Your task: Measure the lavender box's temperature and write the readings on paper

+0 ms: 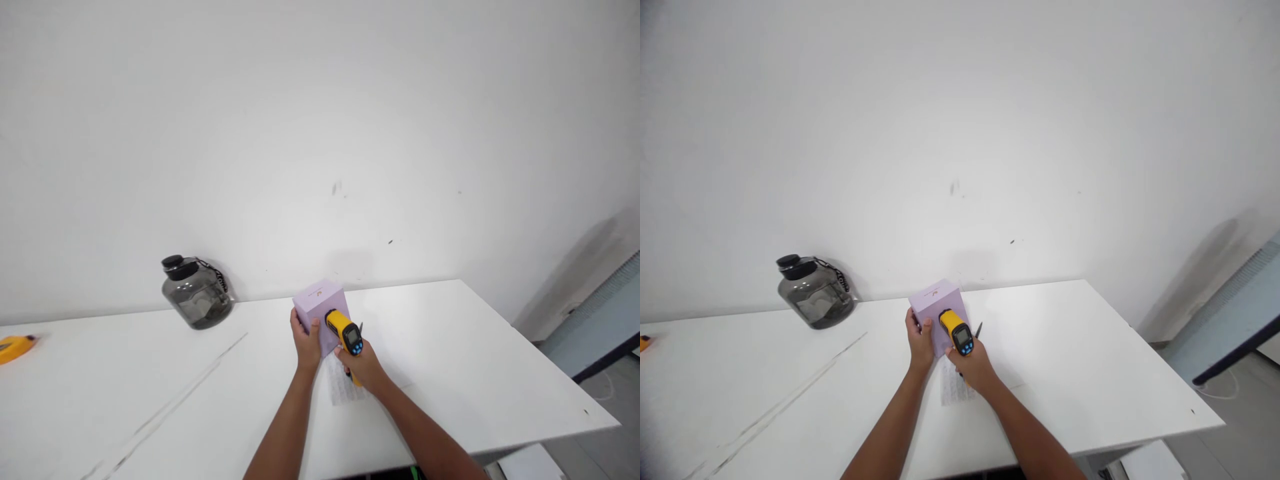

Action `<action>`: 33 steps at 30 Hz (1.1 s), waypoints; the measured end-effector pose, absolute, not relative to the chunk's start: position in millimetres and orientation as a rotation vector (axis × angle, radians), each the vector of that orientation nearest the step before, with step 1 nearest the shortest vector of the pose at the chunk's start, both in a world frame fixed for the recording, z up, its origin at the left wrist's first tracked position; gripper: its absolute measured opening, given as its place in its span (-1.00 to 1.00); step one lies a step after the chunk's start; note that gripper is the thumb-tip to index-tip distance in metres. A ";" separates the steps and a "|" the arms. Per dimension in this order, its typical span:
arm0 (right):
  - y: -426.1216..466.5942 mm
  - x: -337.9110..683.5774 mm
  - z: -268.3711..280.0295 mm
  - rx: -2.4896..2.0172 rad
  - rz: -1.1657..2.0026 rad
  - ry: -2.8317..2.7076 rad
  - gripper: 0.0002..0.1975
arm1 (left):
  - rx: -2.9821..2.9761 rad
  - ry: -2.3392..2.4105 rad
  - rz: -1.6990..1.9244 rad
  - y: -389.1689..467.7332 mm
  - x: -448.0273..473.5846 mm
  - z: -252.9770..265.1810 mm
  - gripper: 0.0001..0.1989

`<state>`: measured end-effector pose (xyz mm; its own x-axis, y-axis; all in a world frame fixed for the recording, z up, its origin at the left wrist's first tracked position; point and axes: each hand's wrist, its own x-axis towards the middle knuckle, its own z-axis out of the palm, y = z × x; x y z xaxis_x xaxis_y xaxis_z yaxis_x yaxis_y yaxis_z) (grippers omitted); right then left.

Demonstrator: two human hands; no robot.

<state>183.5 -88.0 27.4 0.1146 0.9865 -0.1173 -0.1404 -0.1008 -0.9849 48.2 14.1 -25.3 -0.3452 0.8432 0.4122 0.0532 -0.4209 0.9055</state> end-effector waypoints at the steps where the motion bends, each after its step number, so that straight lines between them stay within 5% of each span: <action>1: -87.7 183.4 26.6 -1.248 1.256 -0.965 -0.62 | 1.281 1.226 1.807 13.9 48.5 -24.3 -0.10; 27: -93.4 183.6 31.3 -1.281 1.172 -1.052 -0.74 | 1.216 1.197 1.775 13.7 50.4 -20.1 -0.08; 33: -94.9 180.7 28.7 -1.314 0.842 -1.060 -0.70 | 1.204 1.221 1.782 13.0 50.6 -18.9 -0.09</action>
<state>180.7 -94.9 28.7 0.3251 0.9371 0.1272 0.0889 0.1036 -0.9906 50.6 13.0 -18.9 -0.3617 0.8755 0.3204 -0.0172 -0.3498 0.9367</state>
